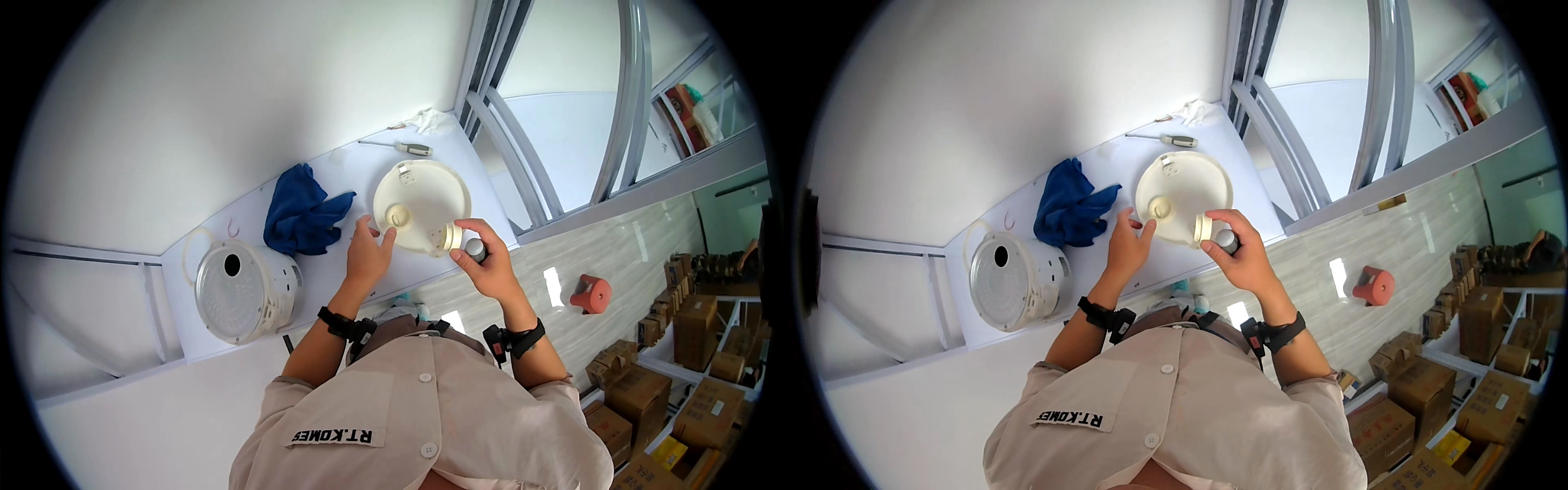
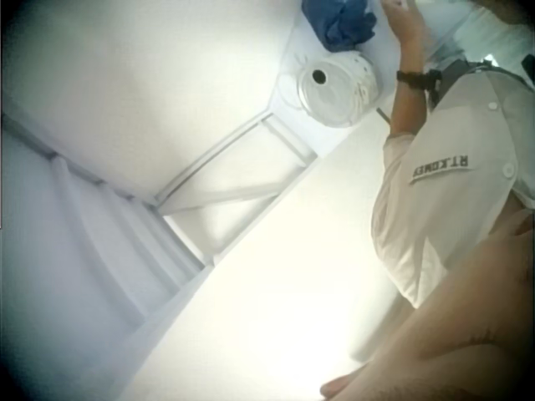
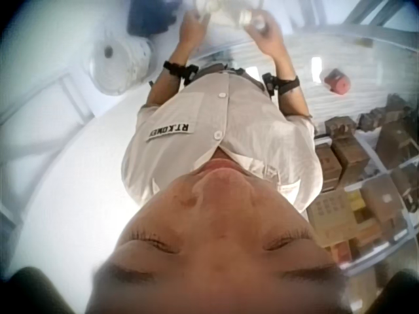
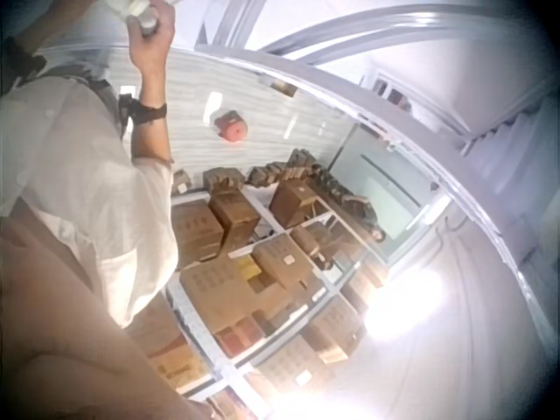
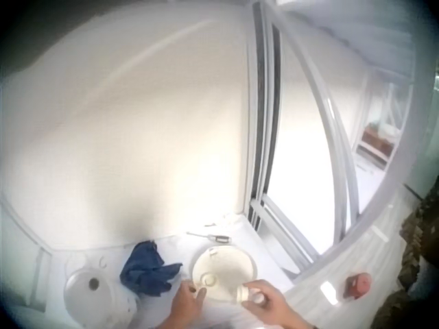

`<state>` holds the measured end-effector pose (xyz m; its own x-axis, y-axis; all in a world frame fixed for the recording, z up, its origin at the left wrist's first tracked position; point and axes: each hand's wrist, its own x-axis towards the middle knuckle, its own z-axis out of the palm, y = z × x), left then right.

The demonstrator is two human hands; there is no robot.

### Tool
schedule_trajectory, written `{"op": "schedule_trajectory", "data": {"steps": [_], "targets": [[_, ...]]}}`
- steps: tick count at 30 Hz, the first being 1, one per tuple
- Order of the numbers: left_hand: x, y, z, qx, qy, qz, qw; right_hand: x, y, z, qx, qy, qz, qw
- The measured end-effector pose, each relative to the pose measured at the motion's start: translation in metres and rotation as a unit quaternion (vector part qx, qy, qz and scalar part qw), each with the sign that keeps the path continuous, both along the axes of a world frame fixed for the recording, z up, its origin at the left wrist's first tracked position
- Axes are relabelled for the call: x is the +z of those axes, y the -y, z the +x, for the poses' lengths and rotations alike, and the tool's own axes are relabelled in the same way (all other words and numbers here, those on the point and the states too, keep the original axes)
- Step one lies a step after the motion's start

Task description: The person uses a screwdriver to tighten screws on a white plastic light fixture base. They manipulate a small circular component, inserting it into the center of the fixture and securing it with the tool. The person works on a white table in a room with stacked boxes.

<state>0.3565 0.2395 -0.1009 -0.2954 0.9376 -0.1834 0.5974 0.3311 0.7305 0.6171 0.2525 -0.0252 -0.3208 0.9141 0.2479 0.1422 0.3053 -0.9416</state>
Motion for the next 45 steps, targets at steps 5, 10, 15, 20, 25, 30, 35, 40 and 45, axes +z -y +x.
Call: {"op": "schedule_trajectory", "data": {"steps": [5, 10, 15, 20, 25, 30, 35, 40, 45], "targets": [[-0.010, -0.015, 0.001, 0.017, 0.014, -0.008, 1.000, -0.003, 0.000, 0.004, -0.003, -0.023, -0.028, 0.999], [-0.017, -0.030, -0.003, 0.025, 0.028, -0.047, 0.998, 0.001, -0.003, 0.009, -0.031, -0.027, -0.008, 0.999], [-0.027, -0.036, 0.004, 0.024, 0.075, 0.031, 0.996, 0.009, -0.003, 0.014, -0.031, -0.076, -0.075, 0.994], [-0.043, -0.046, 0.010, 0.018, 0.075, 0.108, 0.991, 0.010, -0.007, 0.016, -0.052, -0.120, -0.080, 0.988], [-0.023, -0.049, 0.016, 0.015, 0.150, 0.069, 0.986, 0.006, -0.011, 0.018, -0.079, -0.125, -0.034, 0.988], [-0.030, -0.046, 0.012, -0.005, 0.141, 0.117, 0.983, 0.012, -0.009, 0.011, -0.068, -0.106, -0.021, 0.992], [0.008, -0.030, 0.017, -0.055, 0.126, 0.131, 0.982, 0.027, -0.003, 0.005, -0.091, 0.003, 0.057, 0.994], [0.042, -0.018, 0.015, -0.094, 0.188, 0.089, 0.974, 0.043, 0.003, -0.010, -0.088, 0.081, 0.116, 0.986], [0.065, -0.006, 0.020, -0.127, 0.253, 0.126, 0.951, 0.060, 0.010, -0.019, -0.065, 0.153, 0.144, 0.975]]}}
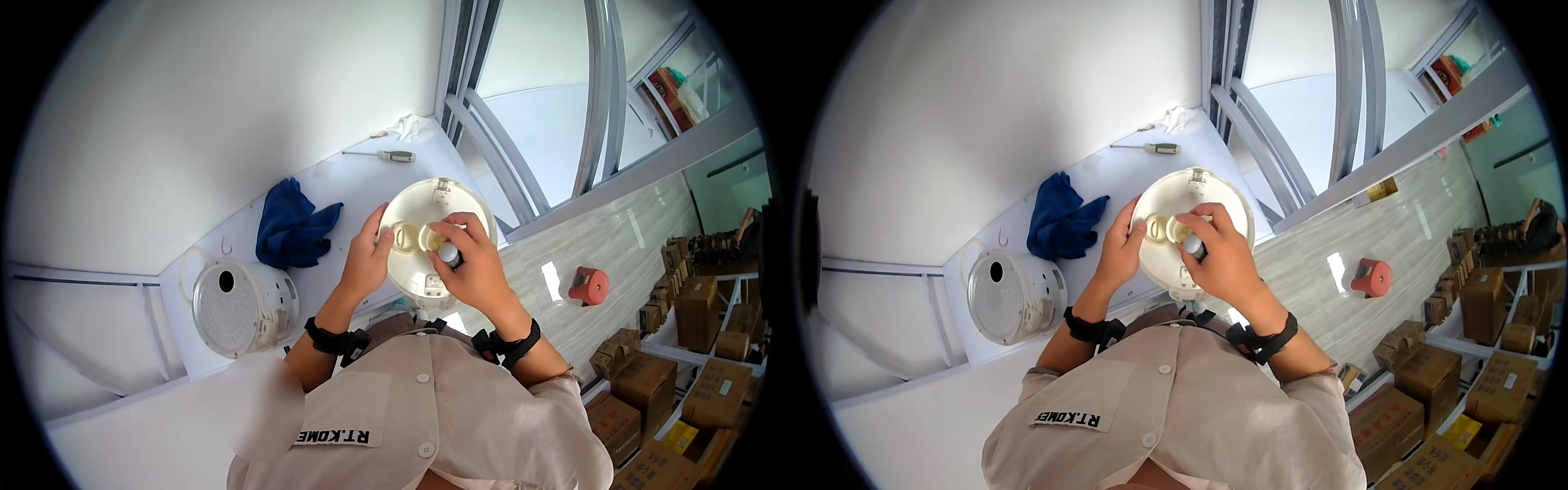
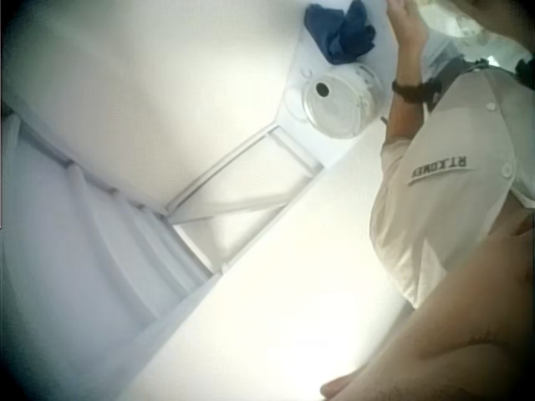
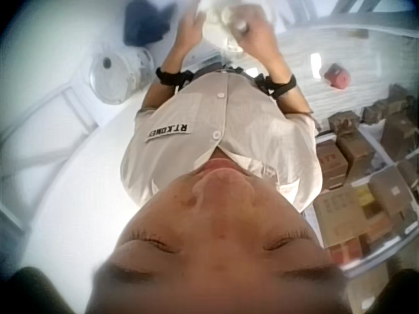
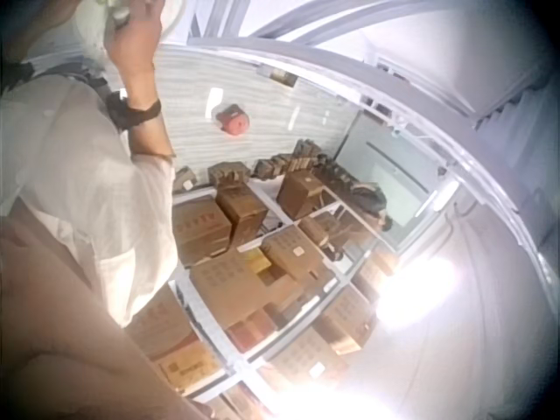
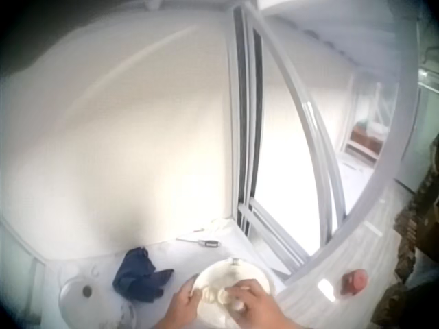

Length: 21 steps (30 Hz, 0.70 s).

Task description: The person uses a screwdriver to tighten screws on a white plastic light fixture base. They manipulate a small circular component, inserting it into the center of the fixture and securing it with the tool. The person works on a white table in a room with stacked boxes.

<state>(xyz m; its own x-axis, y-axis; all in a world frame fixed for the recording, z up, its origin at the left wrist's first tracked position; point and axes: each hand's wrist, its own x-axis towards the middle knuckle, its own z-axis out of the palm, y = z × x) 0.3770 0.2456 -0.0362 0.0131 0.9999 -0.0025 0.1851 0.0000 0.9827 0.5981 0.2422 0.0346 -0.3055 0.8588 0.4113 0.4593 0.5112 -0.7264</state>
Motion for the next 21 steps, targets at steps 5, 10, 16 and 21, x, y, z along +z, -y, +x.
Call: {"op": "schedule_trajectory", "data": {"steps": [5, 10, 16, 21], "targets": [[0.026, 0.012, 0.006, -0.031, -0.014, -0.015, 0.999, 0.009, 0.007, -0.002, 0.013, 0.021, -0.022, 0.999], [0.031, 0.019, 0.007, -0.019, -0.042, -0.013, 0.999, 0.008, 0.011, 0.002, 0.017, 0.027, -0.022, 0.999], [0.039, 0.020, 0.011, -0.001, -0.082, 0.015, 0.996, 0.007, 0.014, -0.001, 0.023, 0.035, -0.027, 0.999], [0.053, 0.021, 0.016, -0.010, -0.110, 0.053, 0.992, 0.002, 0.010, -0.001, 0.020, 0.011, -0.016, 1.000]]}}
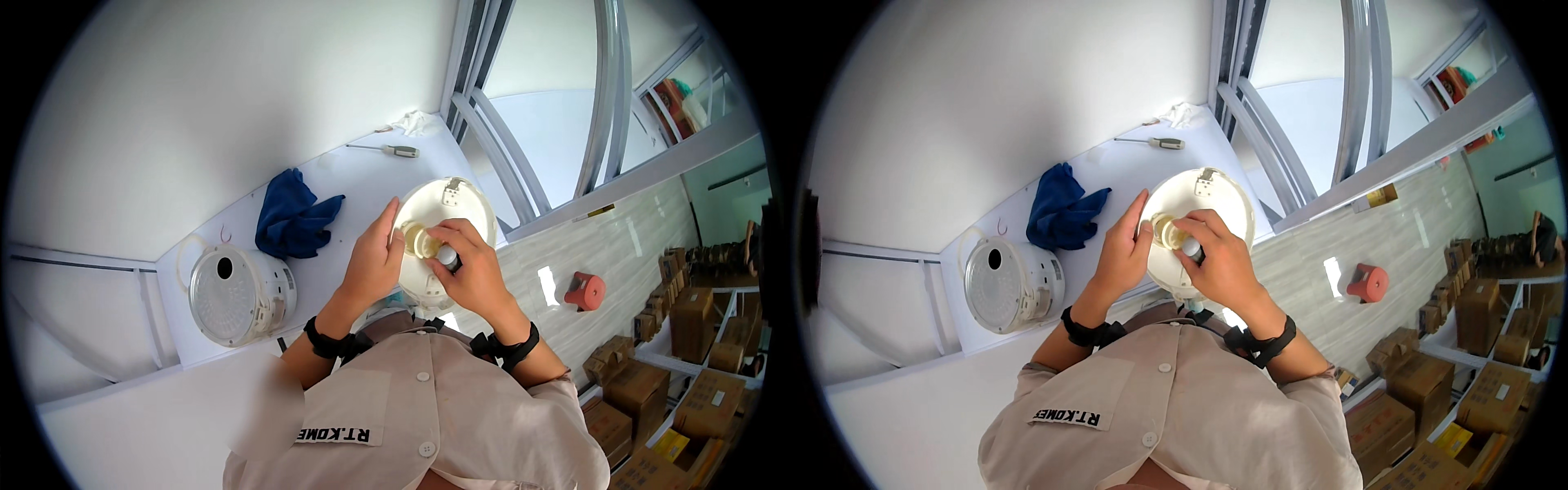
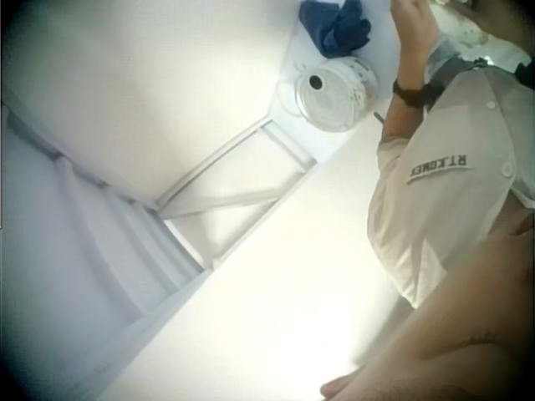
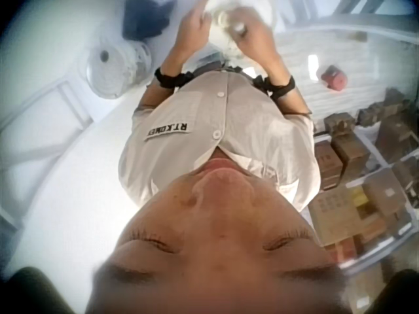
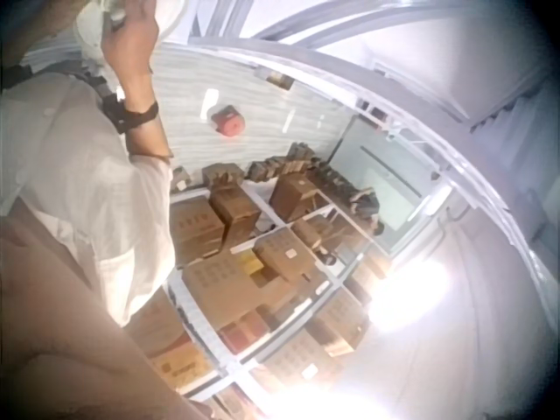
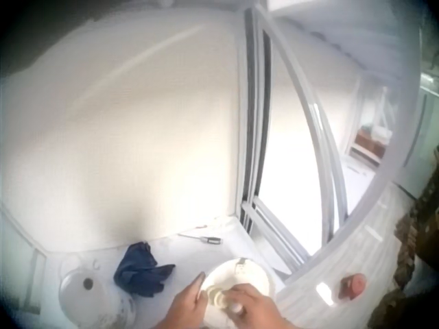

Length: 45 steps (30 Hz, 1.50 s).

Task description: The person uses a screwdriver to tighten screws on a white plastic light fixture base. They manipulate a small circular component, inserting it into the center of the fixture and securing it with the tool. The person works on a white table in a room with stacked boxes.

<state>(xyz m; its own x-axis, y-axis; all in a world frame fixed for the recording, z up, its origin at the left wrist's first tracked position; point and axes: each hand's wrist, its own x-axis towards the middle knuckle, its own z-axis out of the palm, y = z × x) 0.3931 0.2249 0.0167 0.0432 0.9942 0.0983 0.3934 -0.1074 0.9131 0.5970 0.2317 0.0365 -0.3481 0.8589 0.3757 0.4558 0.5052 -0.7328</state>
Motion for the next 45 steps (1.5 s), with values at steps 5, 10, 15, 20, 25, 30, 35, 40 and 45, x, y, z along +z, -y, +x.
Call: {"op": "schedule_trajectory", "data": {"steps": [5, 10, 15, 20, 25, 30, 35, 40, 45], "targets": [[0.000, -0.002, -0.002, -0.012, -0.024, 0.024, 0.999, 0.002, 0.000, 0.001, 0.006, -0.010, -0.008, 1.000], [0.001, -0.005, -0.002, -0.025, -0.043, 0.002, 0.999, -0.002, -0.003, 0.000, 0.014, -0.046, -0.021, 0.999], [0.003, -0.006, -0.003, -0.027, -0.042, 0.000, 0.999, -0.001, -0.003, -0.002, 0.001, -0.001, 0.003, 1.000], [0.005, -0.007, -0.004, -0.032, -0.038, 0.005, 0.999, -0.001, -0.003, -0.009, -0.003, 0.046, 0.018, 0.999], [0.002, -0.009, -0.006, -0.033, -0.048, 0.000, 0.998, -0.002, -0.006, -0.012, -0.002, 0.067, 0.023, 0.998], [-0.001, -0.011, -0.007, -0.034, -0.051, 0.007, 0.998, -0.004, -0.007, -0.014, 0.006, 0.081, 0.019, 0.997], [-0.004, -0.011, -0.008, -0.034, -0.044, 0.012, 0.998, -0.007, -0.010, -0.016, 0.010, 0.083, 0.030, 0.996], [-0.002, -0.012, -0.009, -0.039, -0.061, 0.030, 0.997, -0.008, -0.012, -0.017, 0.003, 0.084, 0.022, 0.996], [-0.002, -0.014, -0.010, -0.043, -0.076, 0.027, 0.996, -0.017, -0.016, -0.016, 0.003, 0.067, 0.027, 0.997]]}}
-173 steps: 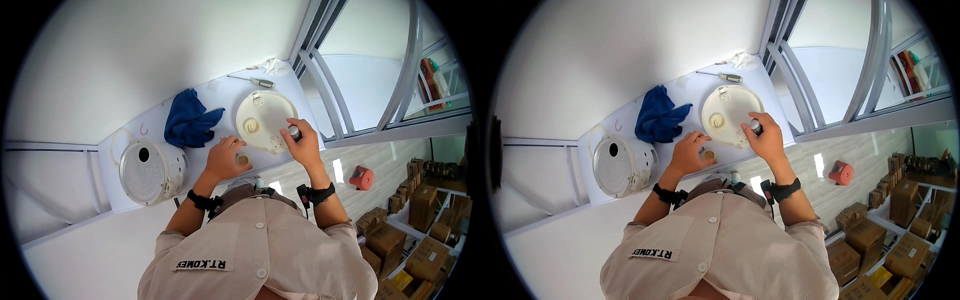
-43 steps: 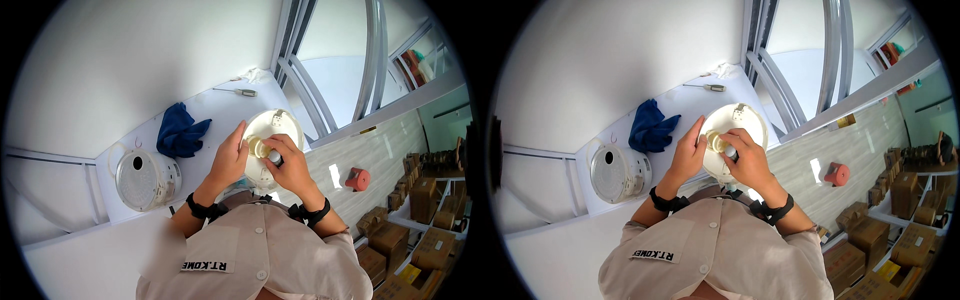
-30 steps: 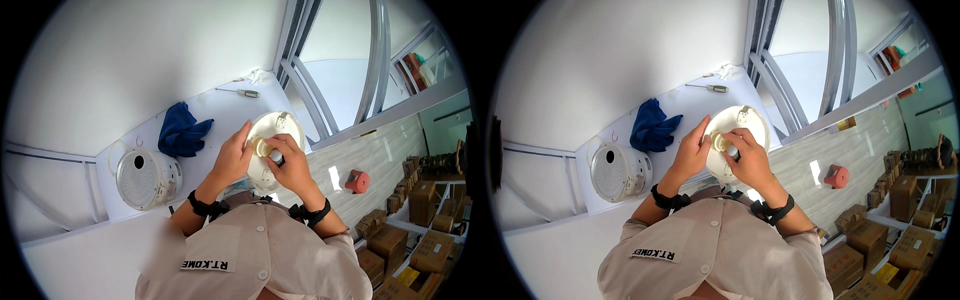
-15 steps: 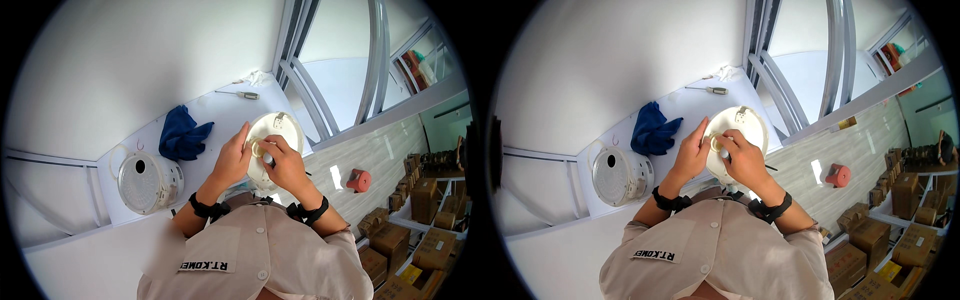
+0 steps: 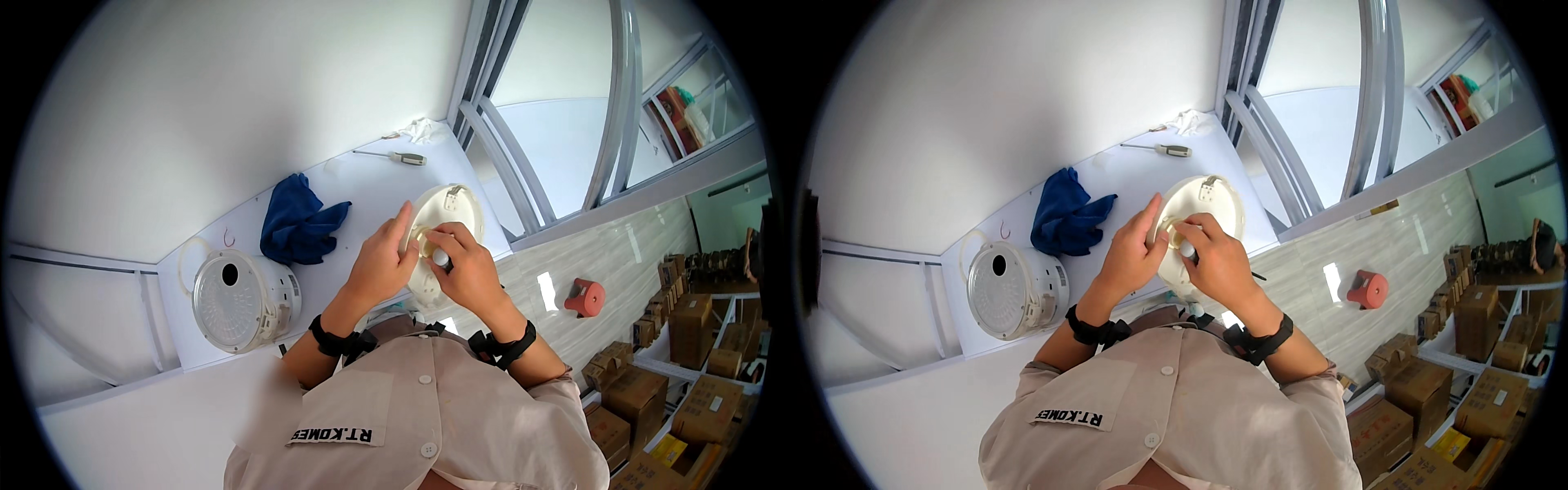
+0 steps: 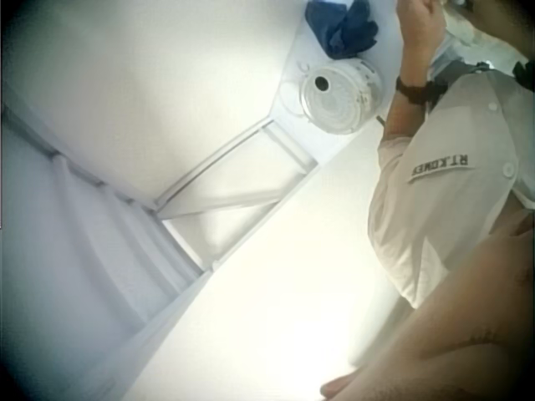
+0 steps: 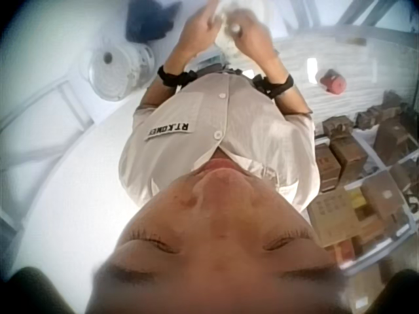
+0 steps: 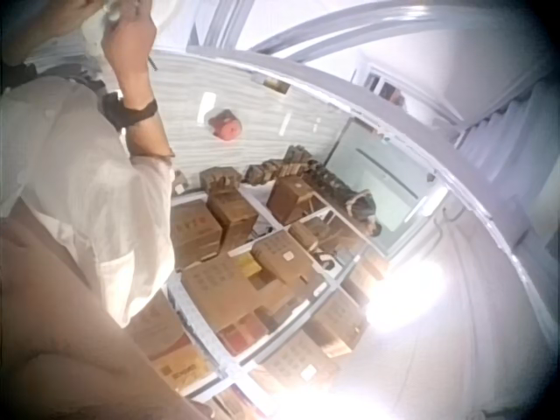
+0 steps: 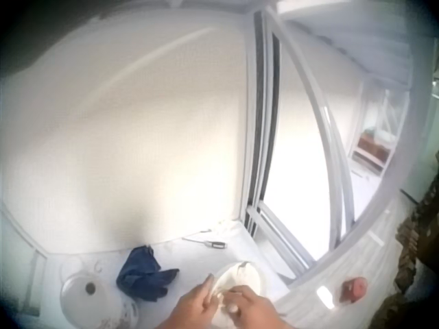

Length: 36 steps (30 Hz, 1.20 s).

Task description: The person uses a screwdriver to tighten screws on a white plastic light fixture base. They manipulate a small circular component, inserting it into the center of the fixture and securing it with the tool. The person works on a white table in a room with stacked boxes.

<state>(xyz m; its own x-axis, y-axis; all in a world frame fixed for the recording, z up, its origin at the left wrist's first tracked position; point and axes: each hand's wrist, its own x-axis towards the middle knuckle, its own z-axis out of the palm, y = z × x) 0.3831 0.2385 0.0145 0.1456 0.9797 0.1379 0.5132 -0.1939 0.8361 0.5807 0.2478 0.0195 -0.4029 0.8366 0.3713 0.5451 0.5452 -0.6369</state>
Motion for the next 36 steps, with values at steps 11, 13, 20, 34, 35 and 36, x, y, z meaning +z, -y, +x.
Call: {"op": "schedule_trajectory", "data": {"steps": [11, 13, 20, 34, 35, 36], "targets": [[-0.002, 0.000, -0.001, -0.013, 0.016, 0.035, 0.999, -0.004, -0.005, 0.002, 0.002, -0.032, 0.016, 0.999], [0.000, -0.001, -0.001, -0.015, 0.020, 0.032, 0.999, -0.005, -0.005, 0.002, -0.001, -0.027, 0.022, 0.999], [0.000, -0.004, 0.002, -0.024, 0.029, 0.021, 0.999, -0.009, -0.007, 0.003, -0.025, -0.022, 0.048, 0.998], [-0.002, -0.007, 0.002, 0.015, 0.019, -0.035, 0.999, -0.003, -0.016, -0.006, -0.038, -0.076, -0.061, 0.995], [-0.002, -0.008, 0.000, 0.021, 0.041, -0.076, 0.996, 0.001, -0.017, -0.004, -0.031, -0.065, -0.089, 0.993], [-0.001, -0.010, -0.004, 0.027, 0.064, -0.116, 0.991, 0.002, -0.018, -0.003, -0.031, -0.078, -0.065, 0.994]]}}
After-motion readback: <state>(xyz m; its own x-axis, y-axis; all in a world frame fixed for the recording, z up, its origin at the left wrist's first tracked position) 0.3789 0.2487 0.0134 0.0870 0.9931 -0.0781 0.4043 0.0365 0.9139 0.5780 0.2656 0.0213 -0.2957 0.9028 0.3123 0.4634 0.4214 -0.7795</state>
